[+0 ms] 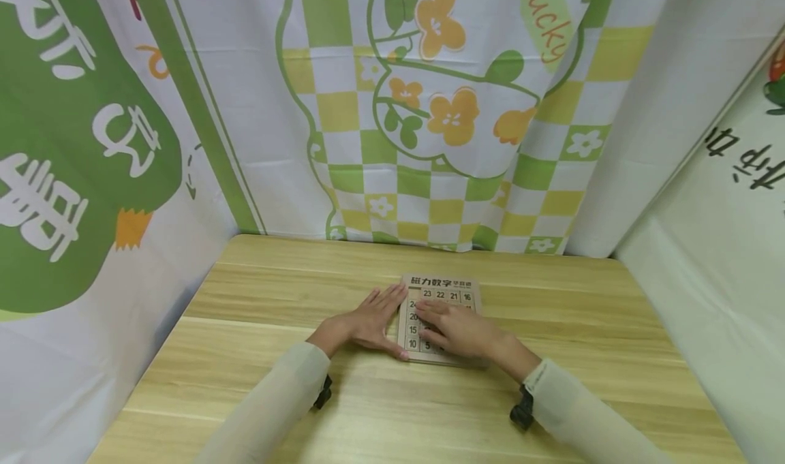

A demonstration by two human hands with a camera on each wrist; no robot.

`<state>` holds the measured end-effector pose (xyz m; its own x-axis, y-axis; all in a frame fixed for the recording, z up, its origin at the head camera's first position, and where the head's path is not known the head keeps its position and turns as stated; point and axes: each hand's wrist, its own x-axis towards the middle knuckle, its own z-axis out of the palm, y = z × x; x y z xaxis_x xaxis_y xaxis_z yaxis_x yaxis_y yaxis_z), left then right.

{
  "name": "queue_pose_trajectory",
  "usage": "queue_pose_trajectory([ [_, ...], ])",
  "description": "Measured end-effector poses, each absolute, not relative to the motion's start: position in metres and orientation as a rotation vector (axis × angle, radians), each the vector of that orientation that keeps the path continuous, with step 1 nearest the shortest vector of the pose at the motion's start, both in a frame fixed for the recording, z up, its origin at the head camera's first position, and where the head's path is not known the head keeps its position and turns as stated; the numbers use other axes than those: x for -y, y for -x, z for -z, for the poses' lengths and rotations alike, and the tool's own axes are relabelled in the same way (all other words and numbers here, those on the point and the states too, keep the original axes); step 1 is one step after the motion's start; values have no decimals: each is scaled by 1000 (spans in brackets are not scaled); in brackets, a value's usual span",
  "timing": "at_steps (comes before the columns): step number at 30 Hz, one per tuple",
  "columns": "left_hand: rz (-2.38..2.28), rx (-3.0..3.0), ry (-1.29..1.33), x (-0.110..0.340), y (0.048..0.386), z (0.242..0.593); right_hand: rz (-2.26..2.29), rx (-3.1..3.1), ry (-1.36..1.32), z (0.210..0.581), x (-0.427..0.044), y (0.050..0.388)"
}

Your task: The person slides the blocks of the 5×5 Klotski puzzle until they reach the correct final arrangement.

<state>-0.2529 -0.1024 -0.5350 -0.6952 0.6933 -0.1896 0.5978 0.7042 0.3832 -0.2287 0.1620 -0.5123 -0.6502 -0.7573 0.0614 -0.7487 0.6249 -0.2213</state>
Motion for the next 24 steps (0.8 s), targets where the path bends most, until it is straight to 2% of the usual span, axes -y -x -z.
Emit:
queue_pose_trajectory([
  [13, -430, -2593, -1024, 103, 254, 536, 452, -2769, 1280, 511, -169, 219],
  [24, -428, -2596, -1018, 102, 255, 538, 491, -2843, 1226, 511, -200, 221],
])
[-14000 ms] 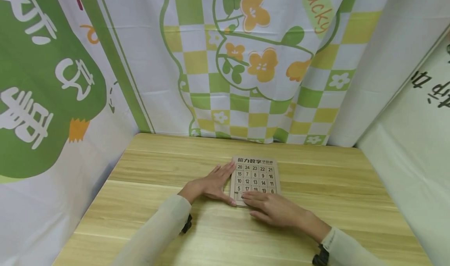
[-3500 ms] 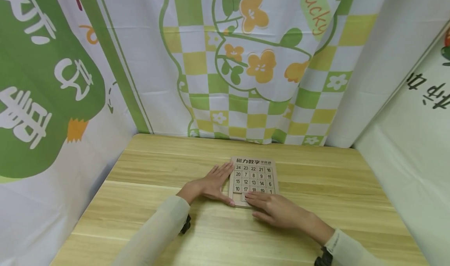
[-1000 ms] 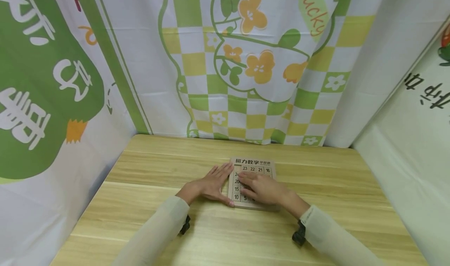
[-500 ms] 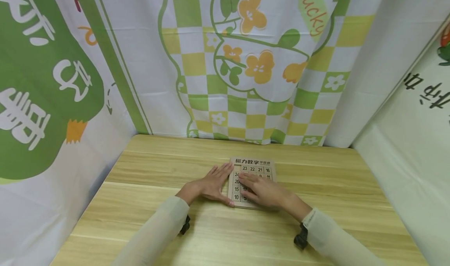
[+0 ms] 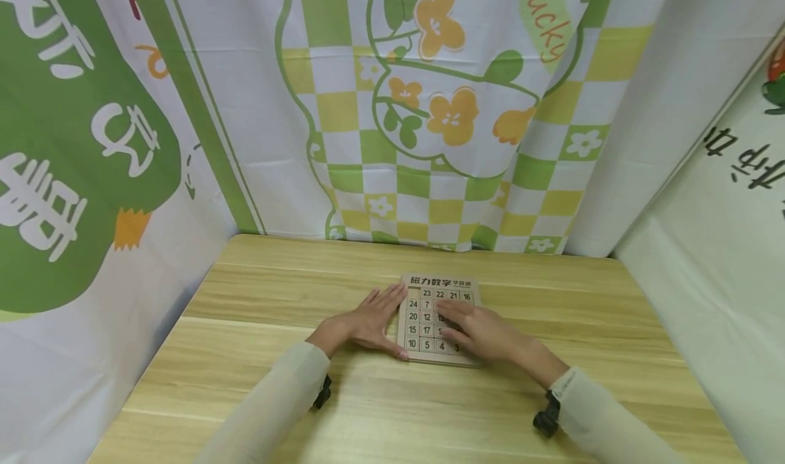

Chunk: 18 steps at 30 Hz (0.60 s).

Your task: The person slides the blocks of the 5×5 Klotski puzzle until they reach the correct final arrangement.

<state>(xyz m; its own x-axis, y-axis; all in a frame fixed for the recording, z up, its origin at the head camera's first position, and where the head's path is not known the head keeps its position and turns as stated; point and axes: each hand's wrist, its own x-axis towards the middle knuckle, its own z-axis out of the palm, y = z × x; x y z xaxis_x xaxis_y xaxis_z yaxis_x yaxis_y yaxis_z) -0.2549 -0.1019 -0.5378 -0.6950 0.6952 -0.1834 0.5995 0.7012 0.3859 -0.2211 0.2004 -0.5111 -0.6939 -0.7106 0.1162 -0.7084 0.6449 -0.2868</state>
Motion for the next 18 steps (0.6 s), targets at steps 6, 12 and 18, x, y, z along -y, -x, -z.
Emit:
queue_pose_trajectory([
  [6, -428, -2595, -1016, 102, 255, 538, 480, -2885, 1192, 510, -220, 223],
  [12, -473, -2575, -1050, 104, 255, 541, 478, -2918, 1132, 508, -239, 225],
  [18, -437, -2593, -1040, 103, 254, 538, 462, -2923, 1044, 510, -250, 229],
])
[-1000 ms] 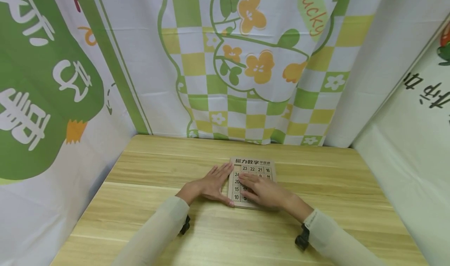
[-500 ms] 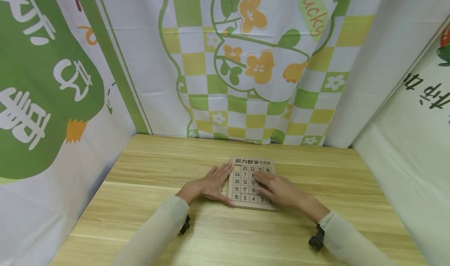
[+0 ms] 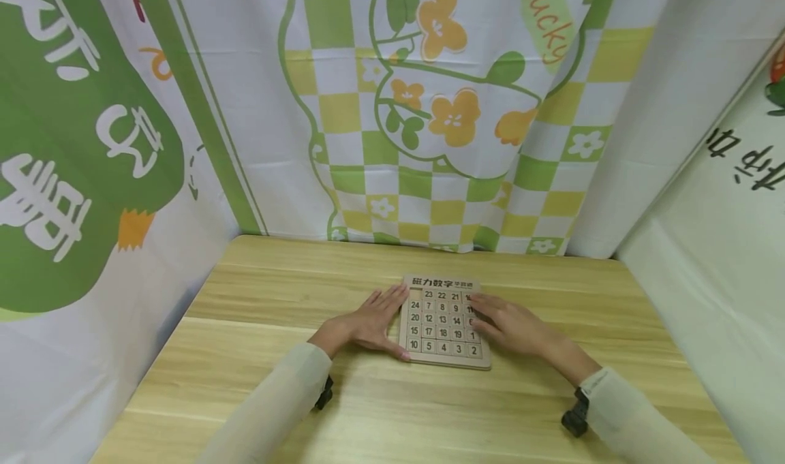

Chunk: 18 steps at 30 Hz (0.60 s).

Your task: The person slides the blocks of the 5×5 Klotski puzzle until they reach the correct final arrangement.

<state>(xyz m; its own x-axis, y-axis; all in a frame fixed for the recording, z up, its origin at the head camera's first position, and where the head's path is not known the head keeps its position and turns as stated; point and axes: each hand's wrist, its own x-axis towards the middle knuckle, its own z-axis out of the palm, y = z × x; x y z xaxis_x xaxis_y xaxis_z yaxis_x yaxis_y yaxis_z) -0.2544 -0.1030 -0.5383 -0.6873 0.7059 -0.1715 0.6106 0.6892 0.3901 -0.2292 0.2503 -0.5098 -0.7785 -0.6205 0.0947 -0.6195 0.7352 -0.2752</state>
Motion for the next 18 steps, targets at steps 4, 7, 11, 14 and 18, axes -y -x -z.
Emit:
queue_pose_trajectory([
  [4, -423, -2598, -1039, 102, 254, 539, 445, -2929, 1025, 511, -255, 230],
  [7, -417, -2594, -1040, 101, 255, 539, 444, -2931, 1028, 512, -256, 231],
  [11, -427, -2586, -1041, 102, 256, 541, 438, -2932, 1036, 512, -256, 232],
  [14, -473, -2574, -1042, 104, 258, 545, 436, -2942, 1045, 512, -254, 232],
  [18, -510, -2563, -1051, 105, 260, 548, 460, -2939, 1067, 510, -248, 231],
])
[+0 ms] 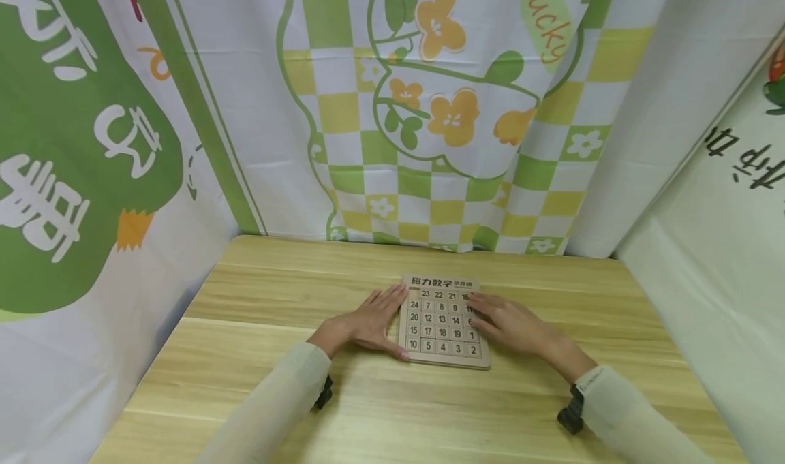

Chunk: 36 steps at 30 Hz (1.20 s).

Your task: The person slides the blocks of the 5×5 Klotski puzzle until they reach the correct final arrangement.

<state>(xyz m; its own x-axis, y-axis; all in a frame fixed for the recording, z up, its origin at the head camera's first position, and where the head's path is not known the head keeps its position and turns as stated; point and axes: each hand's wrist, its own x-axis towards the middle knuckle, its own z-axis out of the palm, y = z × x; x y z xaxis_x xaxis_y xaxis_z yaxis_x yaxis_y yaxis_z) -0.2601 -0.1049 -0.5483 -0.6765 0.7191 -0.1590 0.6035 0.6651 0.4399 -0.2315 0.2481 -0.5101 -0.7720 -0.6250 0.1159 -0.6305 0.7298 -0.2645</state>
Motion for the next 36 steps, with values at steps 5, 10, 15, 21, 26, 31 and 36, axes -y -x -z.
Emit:
queue_pose_trajectory([
  [5, -500, -2566, -1052, 105, 260, 545, -477, 2904, -1094, 510, -235, 234],
  [10, -491, -2561, -1050, 104, 258, 542, -460, 2935, -1086, 511, -230, 235],
  [15, -463, -2570, -1038, 103, 256, 540, -492, 2947, -1079, 512, -231, 235],
  [21, -493, -2565, -1046, 104, 261, 549, -520, 2914, -1094, 512, -234, 231],
  [26, -470, -2577, -1040, 103, 259, 545, -527, 2872, -1089, 511, -239, 226],
  [31, -462, -2584, -1031, 103, 257, 542, -497, 2844, -1100, 511, -246, 221],
  [36, -493, -2571, -1035, 104, 259, 546, -487, 2872, -1089, 508, -252, 211],
])
